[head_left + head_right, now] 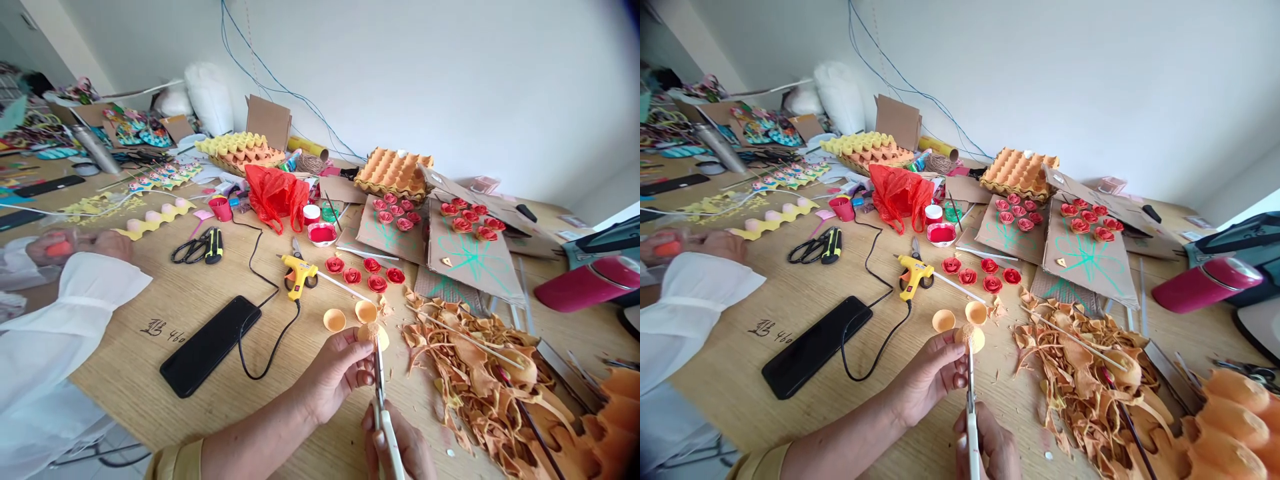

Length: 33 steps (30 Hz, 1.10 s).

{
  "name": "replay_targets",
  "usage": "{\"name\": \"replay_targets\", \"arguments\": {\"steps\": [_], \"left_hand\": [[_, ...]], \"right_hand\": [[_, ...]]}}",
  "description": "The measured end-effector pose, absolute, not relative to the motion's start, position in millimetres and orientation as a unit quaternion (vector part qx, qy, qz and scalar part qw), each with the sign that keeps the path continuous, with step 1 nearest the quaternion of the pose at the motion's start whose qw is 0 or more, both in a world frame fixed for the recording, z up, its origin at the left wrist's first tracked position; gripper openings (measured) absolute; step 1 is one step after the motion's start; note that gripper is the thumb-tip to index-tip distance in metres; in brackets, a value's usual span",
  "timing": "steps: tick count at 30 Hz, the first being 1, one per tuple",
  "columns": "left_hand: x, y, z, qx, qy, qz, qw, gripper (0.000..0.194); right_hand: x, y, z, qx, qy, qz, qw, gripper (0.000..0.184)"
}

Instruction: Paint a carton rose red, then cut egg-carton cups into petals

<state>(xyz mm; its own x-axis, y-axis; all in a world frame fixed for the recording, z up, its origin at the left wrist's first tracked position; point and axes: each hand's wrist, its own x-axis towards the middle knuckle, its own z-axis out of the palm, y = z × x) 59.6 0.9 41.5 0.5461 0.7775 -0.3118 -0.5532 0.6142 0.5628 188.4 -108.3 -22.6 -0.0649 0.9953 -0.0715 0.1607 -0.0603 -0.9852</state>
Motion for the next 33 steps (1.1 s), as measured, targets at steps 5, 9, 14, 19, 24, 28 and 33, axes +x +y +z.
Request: {"name": "replay_targets", "arguments": {"steps": [5,9,14,19,24,28,33], "left_hand": [[59.1,0.1,42.1,0.215,0.278,0.383,0.855,0.034],[58.3,0.4,42.6,0.212,0.283,0.381,0.854,0.034],[57.2,0.7,43.0,0.223,0.285,0.373,0.854,0.033],[58.3,-0.4,42.5,0.222,0.281,0.378,0.853,0.034],[58.9,-1.5,43.9,0.221,0.271,0.382,0.856,0.036],[58.3,-0.8,44.9,0.224,0.277,0.377,0.855,0.037],[57.9,-0.6,44.3,0.216,0.273,0.377,0.858,0.037]], "right_hand": [[188.9,-108.8,-14.8,-0.524,-0.518,0.527,0.424,0.05],[190.3,-109.2,-14.3,-0.518,-0.519,0.536,0.418,0.049],[188.9,-110.2,-10.5,-0.519,-0.504,0.552,0.416,0.049],[186.3,-109.8,-7.8,-0.516,-0.496,0.553,0.427,0.048],[186.0,-109.7,-13.1,-0.526,-0.507,0.528,0.432,0.051],[186.4,-110.8,-16.5,-0.531,-0.514,0.516,0.433,0.052],[186.5,-111.2,-17.7,-0.539,-0.527,0.509,0.416,0.051]]}}
